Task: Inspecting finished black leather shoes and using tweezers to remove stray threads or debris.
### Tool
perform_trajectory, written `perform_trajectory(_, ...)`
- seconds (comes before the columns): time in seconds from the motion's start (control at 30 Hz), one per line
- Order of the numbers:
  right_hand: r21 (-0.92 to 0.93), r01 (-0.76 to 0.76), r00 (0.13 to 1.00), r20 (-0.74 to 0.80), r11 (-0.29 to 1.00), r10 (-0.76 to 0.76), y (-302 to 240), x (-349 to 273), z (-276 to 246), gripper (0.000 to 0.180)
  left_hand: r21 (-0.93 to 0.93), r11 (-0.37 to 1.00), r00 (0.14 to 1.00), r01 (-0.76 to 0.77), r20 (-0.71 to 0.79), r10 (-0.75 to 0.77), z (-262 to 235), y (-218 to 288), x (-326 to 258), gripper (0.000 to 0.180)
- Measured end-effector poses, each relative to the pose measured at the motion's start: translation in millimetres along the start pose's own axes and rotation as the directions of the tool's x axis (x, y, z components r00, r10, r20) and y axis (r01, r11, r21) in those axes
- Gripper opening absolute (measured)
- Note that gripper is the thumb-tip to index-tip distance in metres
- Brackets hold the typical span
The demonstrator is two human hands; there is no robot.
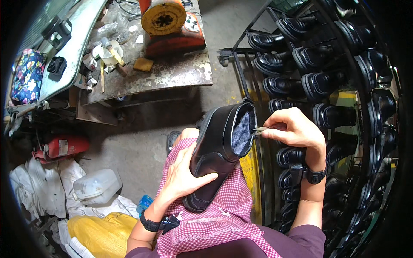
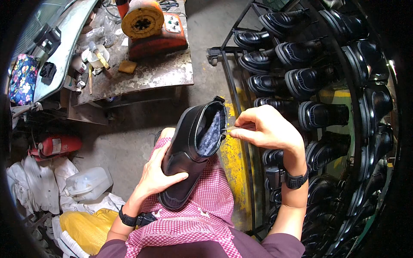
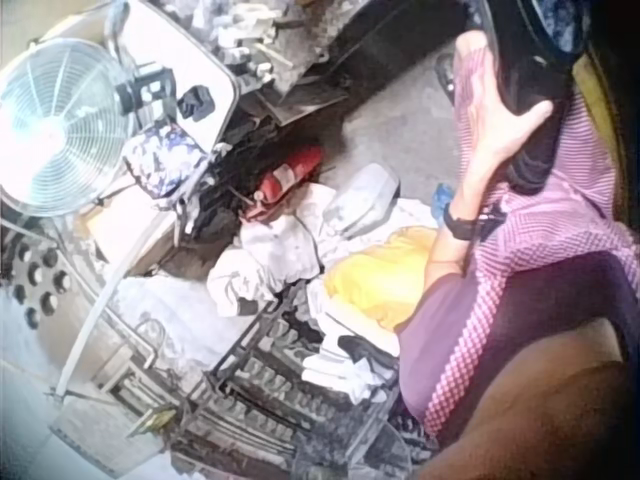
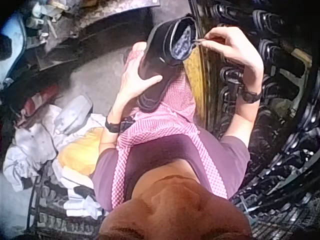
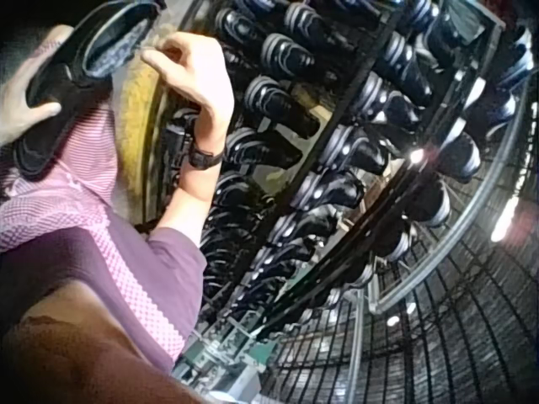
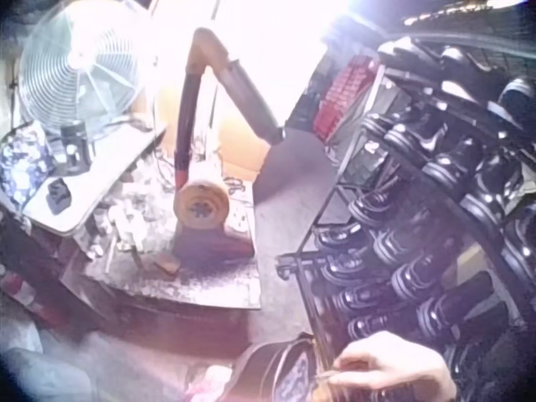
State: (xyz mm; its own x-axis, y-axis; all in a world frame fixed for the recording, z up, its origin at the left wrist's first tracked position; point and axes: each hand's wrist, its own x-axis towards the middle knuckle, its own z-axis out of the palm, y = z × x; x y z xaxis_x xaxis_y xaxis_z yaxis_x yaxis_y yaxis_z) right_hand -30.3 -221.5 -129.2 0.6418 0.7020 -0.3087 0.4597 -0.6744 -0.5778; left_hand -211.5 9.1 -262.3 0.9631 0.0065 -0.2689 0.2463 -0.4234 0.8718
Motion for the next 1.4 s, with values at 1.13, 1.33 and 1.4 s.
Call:
perform_trajectory(1.13,0.851,0.391,0.712,-0.521,0.350,0.470,-39.2,7.2,171.6,0.078,-0.933,0.310,0.979,0.185,0.202,0.025,29.0,-23.4,81.9,0.053)
perform_trajectory(1.33,0.819,0.413,0.653,-0.572,0.399,0.497,-40.2,32.7,125.8,0.071,-0.958,0.173,0.948,0.228,0.259,0.185,27.5,5.1,125.1,0.060)
perform_trajectory(1.4,0.760,0.414,0.578,-0.644,0.501,0.501,-26.2,48.3,118.9,0.072,-0.957,0.287,0.988,0.043,0.083,0.128,31.0,13.0,133.8,0.064)
